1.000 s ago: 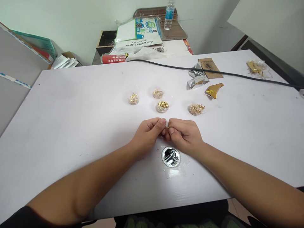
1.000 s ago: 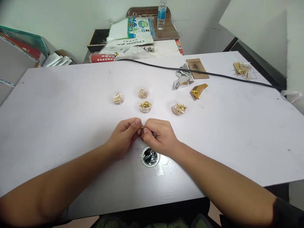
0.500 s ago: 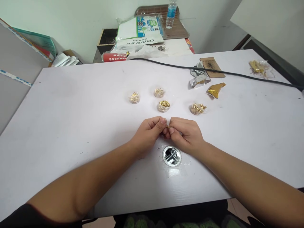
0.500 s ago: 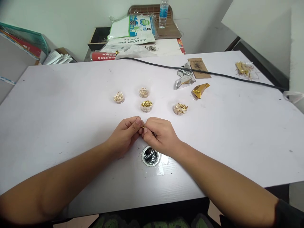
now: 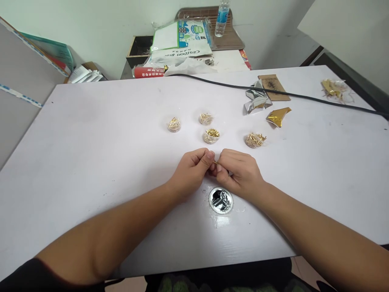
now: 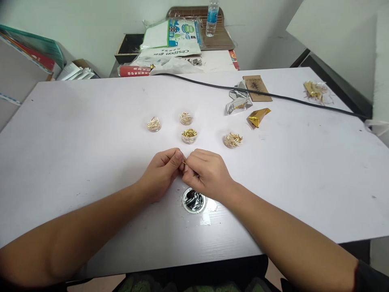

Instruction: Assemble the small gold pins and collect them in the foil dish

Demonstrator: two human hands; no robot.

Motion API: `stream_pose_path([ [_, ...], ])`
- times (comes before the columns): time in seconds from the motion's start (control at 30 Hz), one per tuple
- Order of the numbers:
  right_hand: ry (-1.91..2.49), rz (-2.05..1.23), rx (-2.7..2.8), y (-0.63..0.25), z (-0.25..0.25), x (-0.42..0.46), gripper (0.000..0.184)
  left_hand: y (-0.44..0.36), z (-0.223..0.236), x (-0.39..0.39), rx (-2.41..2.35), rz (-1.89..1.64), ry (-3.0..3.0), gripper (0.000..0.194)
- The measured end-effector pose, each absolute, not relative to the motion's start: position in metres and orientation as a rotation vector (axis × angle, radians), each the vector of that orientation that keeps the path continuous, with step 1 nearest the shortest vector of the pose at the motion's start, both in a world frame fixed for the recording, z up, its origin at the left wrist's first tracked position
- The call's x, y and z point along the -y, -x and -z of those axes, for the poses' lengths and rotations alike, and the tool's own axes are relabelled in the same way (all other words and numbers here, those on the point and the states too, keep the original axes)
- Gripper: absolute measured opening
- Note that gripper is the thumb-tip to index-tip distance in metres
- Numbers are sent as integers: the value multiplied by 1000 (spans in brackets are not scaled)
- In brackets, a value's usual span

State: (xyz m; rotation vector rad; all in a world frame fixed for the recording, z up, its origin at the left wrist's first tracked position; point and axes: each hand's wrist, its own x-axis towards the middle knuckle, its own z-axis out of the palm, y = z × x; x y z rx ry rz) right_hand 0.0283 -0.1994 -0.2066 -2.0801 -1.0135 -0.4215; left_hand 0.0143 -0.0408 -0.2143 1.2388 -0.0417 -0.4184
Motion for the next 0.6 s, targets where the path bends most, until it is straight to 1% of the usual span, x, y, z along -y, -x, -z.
stream_pose_path([
  [0.17, 2106, 413, 1045, -29, 207, 200, 25, -14, 212, 42, 43, 388, -1322, 52],
  [0.6, 2139, 297, 1088, -31, 210, 207, 20, -16, 211, 40, 92, 385, -1428, 51],
])
